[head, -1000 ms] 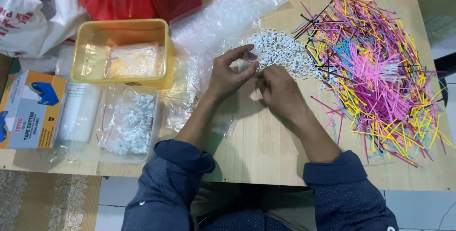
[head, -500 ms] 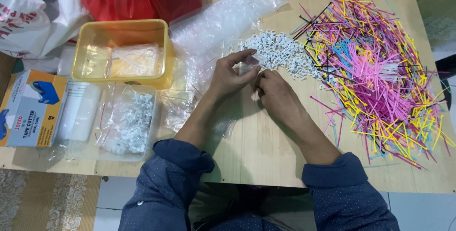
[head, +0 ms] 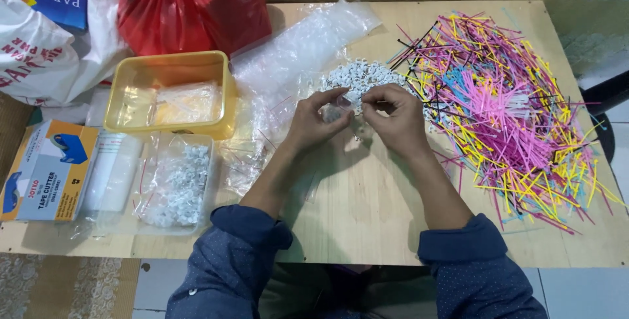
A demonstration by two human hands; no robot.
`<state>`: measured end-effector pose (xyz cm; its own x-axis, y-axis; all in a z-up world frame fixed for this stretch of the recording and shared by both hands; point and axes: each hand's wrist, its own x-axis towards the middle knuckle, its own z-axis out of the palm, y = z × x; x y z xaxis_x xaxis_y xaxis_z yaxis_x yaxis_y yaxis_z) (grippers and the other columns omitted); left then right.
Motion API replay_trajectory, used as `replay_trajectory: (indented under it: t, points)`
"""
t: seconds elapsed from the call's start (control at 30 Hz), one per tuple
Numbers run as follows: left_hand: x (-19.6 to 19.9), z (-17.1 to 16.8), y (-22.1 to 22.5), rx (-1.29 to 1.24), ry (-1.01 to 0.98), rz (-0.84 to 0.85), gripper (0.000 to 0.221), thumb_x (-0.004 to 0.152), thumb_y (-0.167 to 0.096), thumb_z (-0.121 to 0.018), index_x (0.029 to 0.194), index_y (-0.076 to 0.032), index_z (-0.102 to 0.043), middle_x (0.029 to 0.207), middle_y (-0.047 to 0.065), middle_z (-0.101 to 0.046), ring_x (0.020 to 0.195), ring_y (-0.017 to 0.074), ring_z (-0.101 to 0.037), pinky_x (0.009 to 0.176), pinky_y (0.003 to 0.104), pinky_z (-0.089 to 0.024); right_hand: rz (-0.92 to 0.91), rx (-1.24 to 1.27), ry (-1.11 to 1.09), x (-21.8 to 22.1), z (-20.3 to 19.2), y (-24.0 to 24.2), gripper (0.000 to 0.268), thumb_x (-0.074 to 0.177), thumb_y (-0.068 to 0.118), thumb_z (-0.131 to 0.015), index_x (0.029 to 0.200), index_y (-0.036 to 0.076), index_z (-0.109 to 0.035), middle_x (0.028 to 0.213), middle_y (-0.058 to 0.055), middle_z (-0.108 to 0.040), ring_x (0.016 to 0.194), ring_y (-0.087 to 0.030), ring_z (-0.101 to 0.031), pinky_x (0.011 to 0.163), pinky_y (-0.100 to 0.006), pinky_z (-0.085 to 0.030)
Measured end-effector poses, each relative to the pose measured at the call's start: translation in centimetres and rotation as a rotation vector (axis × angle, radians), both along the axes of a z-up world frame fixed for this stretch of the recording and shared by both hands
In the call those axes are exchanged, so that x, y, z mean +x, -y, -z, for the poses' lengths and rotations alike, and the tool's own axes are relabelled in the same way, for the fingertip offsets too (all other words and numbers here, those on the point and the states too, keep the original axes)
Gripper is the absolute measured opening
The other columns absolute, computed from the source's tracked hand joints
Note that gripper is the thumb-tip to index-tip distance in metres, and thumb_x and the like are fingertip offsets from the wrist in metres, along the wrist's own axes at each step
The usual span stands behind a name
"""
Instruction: Sorting small white plastic components and colored sticks on a workbench into piles and bags.
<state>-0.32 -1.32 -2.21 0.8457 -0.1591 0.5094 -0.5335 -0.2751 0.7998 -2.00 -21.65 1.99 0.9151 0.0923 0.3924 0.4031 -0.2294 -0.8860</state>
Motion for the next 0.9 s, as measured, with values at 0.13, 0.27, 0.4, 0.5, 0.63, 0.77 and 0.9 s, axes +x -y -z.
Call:
replay_trajectory:
  t: [0.13, 0.27, 0.4, 0.5, 0.63, 0.77, 0.9]
  points:
    - [-0.3, 0.1, 0.6, -0.012, 0.01, 0.046, 0.056, 0.078, -0.036, -0.089, 0.126, -0.012, -0.074, 0.09, 0.014, -0.077, 0.092, 0.0325, -0.074, 0.091, 0.045, -0.056, -0.03, 0.048, 0.096, -0.8, -1.7, -0.9, 0.013, 0.086, -0.005, -0.078, 0.099, -0.001, -0.077, 0.103, -0.014, -0.071, 0.102, -0.023, -0.072, 0.081, -0.025, -0.06]
    - [-0.1, 0.9, 0.8, -0.006, 0.035, 0.049, 0.056, 0.076, -0.033, -0.09, 0.126, -0.012, -0.073, 0.09, 0.014, -0.076, 0.091, 0.0321, -0.074, 0.089, 0.045, -0.056, 0.011, -0.09, 0.204, -1.2, -2.0, -1.0, 0.02, 0.092, -0.007, -0.07, 0.108, 0.003, -0.078, 0.103, -0.015, -0.072, 0.095, -0.026, -0.072, 0.072, -0.03, -0.058]
    - [-0.3, 0.3, 1.0, -0.017, 0.055, 0.036, 0.055, 0.076, -0.033, -0.091, 0.126, -0.015, -0.073, 0.089, 0.012, -0.076, 0.091, 0.0288, -0.075, 0.09, 0.043, -0.056, 0.02, -0.199, 0.189, -0.8, -1.8, 0.2, 0.036, 0.097, -0.002, -0.058, 0.132, -0.002, -0.066, 0.118, -0.021, -0.067, 0.102, -0.031, -0.065, 0.071, -0.033, -0.05]
    - [-0.4, 0.5, 0.8, -0.019, 0.009, 0.076, 0.056, 0.077, -0.031, -0.09, 0.128, -0.014, -0.073, 0.092, 0.013, -0.077, 0.092, 0.0305, -0.074, 0.091, 0.044, -0.055, -0.094, -0.23, -0.058, -0.2, -1.0, 1.0, 0.039, 0.102, 0.01, -0.053, 0.138, -0.005, -0.062, 0.123, -0.028, -0.066, 0.114, -0.041, -0.065, 0.078, -0.045, -0.054]
    - [-0.5, -0.1, 0.7, -0.007, -0.003, 0.075, 0.057, 0.076, -0.032, -0.09, 0.127, -0.012, -0.073, 0.092, 0.015, -0.076, 0.092, 0.0322, -0.074, 0.09, 0.045, -0.055, -0.122, -0.298, -0.172, -0.7, -2.0, 0.7, 0.03, 0.103, 0.02, -0.06, 0.118, -0.003, -0.071, 0.093, -0.018, -0.073, 0.09, -0.026, -0.07, 0.066, -0.037, -0.053]
    - [-0.4, 0.1, 0.7, -0.012, -0.001, 0.063, 0.057, 0.076, -0.031, -0.09, 0.128, -0.013, -0.073, 0.093, 0.014, -0.077, 0.092, 0.0308, -0.073, 0.09, 0.043, -0.055, -0.095, -0.283, -0.145, 0.4, -0.6, 1.4, 0.022, 0.103, 0.014, -0.059, 0.089, 0.004, -0.073, 0.066, -0.014, -0.064, 0.067, -0.019, -0.061, 0.058, -0.034, -0.045]
    - [-0.7, -0.5, 0.8, -0.008, 0.001, 0.05, 0.055, 0.077, -0.029, -0.089, 0.126, -0.012, -0.073, 0.093, 0.015, -0.077, 0.093, 0.0328, -0.073, 0.09, 0.046, -0.055, 0.01, -0.061, 0.031, 1.2, 0.0, 2.4, 0.023, 0.109, 0.014, -0.06, 0.09, 0.008, -0.071, 0.071, -0.004, -0.061, 0.07, -0.011, -0.055, 0.063, -0.025, -0.045]
